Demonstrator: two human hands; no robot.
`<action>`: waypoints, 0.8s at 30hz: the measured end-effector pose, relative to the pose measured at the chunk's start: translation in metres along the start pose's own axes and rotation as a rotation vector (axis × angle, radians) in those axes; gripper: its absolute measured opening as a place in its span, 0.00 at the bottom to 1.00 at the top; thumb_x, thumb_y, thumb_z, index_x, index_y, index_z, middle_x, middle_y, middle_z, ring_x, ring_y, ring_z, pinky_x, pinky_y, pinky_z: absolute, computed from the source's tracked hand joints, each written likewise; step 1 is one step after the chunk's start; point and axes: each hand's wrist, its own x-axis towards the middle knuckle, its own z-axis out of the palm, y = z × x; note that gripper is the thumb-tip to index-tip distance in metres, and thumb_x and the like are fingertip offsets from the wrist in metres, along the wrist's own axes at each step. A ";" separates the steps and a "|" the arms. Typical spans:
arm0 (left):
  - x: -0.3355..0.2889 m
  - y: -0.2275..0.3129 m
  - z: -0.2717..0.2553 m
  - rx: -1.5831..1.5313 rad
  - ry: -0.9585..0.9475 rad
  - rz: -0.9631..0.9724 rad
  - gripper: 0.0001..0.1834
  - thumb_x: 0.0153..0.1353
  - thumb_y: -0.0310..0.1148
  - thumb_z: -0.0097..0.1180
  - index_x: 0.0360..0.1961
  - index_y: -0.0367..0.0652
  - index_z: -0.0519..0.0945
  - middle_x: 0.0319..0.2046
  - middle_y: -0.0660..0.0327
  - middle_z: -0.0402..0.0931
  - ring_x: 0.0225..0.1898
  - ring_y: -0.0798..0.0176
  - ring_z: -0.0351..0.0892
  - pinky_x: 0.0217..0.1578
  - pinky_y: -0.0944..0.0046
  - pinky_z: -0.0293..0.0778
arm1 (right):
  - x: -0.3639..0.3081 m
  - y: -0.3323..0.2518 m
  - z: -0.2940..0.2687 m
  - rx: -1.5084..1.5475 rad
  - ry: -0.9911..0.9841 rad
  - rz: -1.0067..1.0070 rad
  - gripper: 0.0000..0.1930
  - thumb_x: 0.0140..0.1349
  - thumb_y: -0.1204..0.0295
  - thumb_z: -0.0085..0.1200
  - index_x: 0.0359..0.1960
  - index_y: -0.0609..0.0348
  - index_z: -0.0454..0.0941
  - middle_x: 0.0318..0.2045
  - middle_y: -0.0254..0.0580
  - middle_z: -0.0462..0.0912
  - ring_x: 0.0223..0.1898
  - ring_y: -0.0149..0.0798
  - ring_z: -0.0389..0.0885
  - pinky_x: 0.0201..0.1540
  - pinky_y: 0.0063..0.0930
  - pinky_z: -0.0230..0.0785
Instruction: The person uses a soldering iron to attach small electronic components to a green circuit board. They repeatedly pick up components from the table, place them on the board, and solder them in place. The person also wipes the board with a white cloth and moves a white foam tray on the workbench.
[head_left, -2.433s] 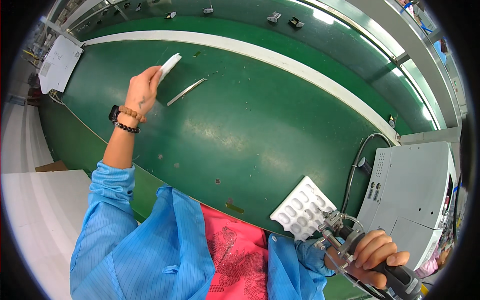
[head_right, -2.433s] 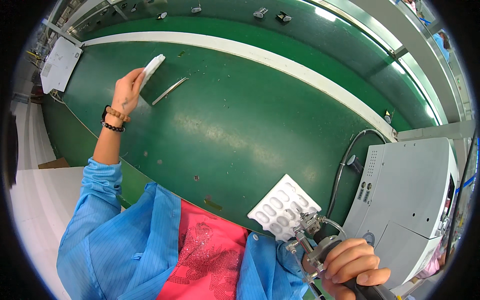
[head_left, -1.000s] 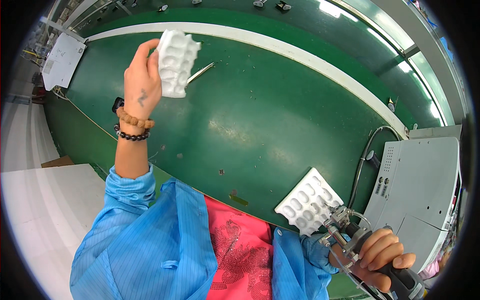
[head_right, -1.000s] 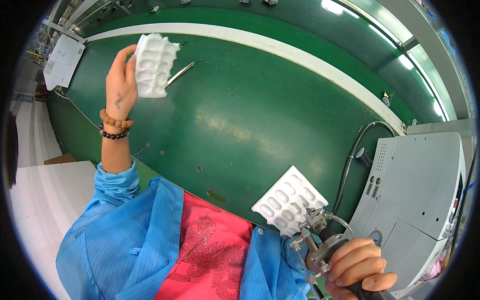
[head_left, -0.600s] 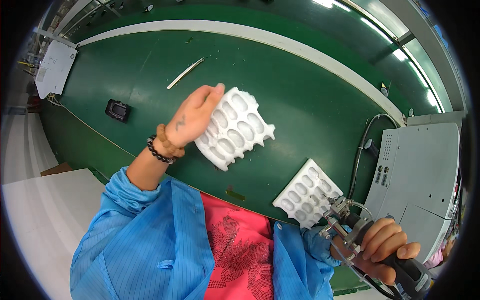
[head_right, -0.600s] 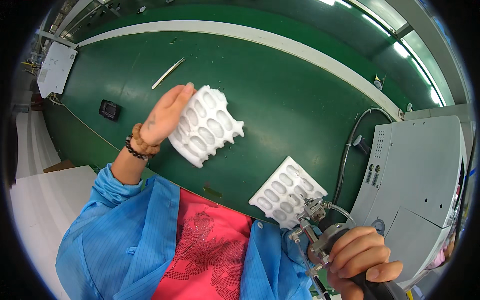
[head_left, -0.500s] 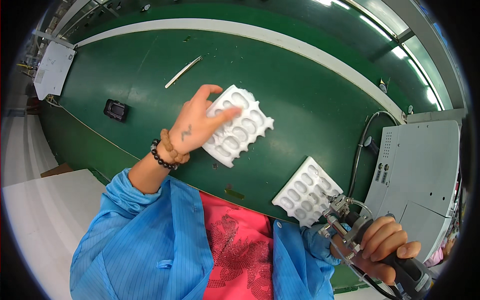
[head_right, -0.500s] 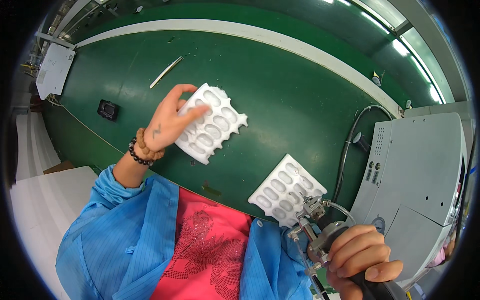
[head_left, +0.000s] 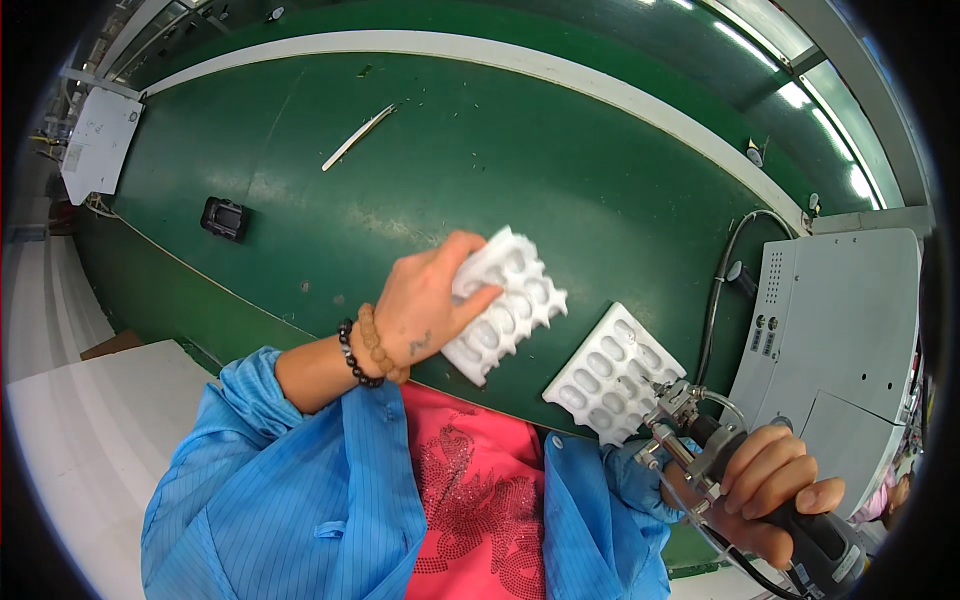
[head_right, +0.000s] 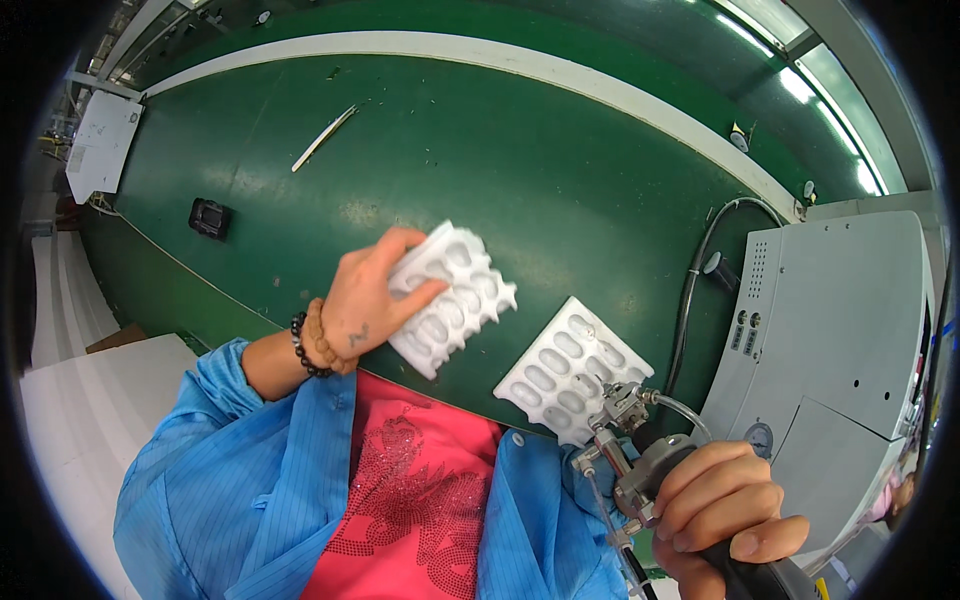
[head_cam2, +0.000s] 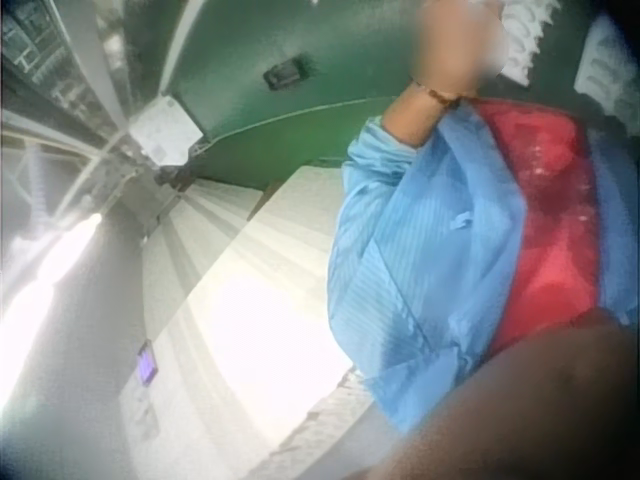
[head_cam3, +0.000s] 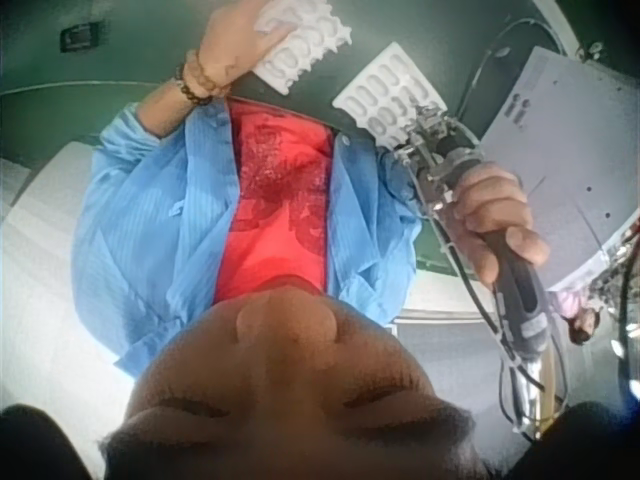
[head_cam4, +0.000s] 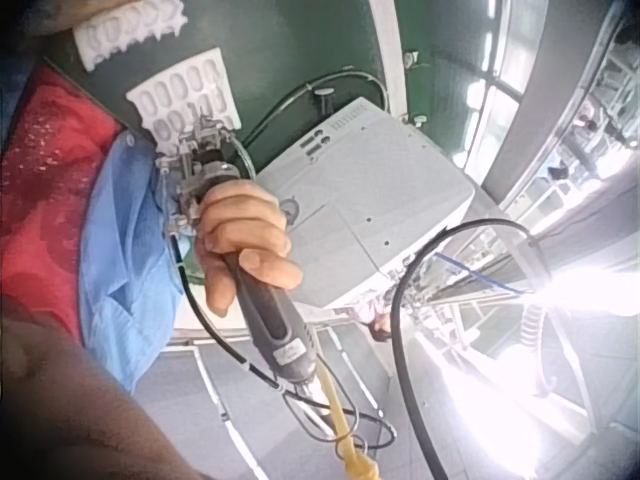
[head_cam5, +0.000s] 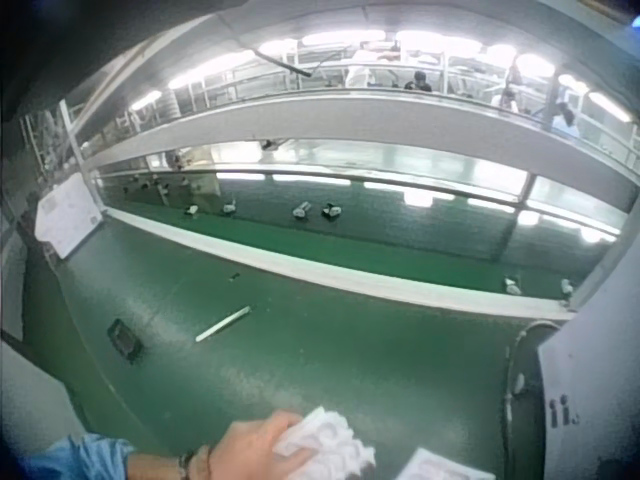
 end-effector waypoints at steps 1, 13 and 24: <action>0.005 -0.002 -0.001 0.026 0.039 0.009 0.23 0.53 0.35 0.71 0.46 0.37 0.75 0.34 0.47 0.82 0.35 0.45 0.84 0.35 0.56 0.79 | 0.000 0.000 0.000 0.000 -0.007 0.003 0.23 0.62 0.53 0.63 0.42 0.56 0.67 0.17 0.27 0.71 0.14 0.22 0.70 0.16 0.13 0.65; 0.072 -0.069 -0.093 0.210 0.399 -0.124 0.23 0.55 0.37 0.70 0.45 0.34 0.76 0.32 0.50 0.84 0.33 0.57 0.86 0.33 0.62 0.79 | 0.001 0.000 0.002 -0.022 -0.009 0.009 0.24 0.62 0.52 0.63 0.43 0.56 0.66 0.17 0.26 0.71 0.14 0.22 0.70 0.15 0.13 0.64; 0.115 -0.058 -0.022 0.203 0.288 0.042 0.26 0.52 0.43 0.70 0.45 0.37 0.77 0.31 0.43 0.81 0.33 0.40 0.82 0.36 0.54 0.78 | 0.002 0.003 0.006 -0.013 0.016 -0.005 0.23 0.62 0.52 0.62 0.41 0.56 0.66 0.17 0.26 0.70 0.14 0.22 0.70 0.14 0.13 0.64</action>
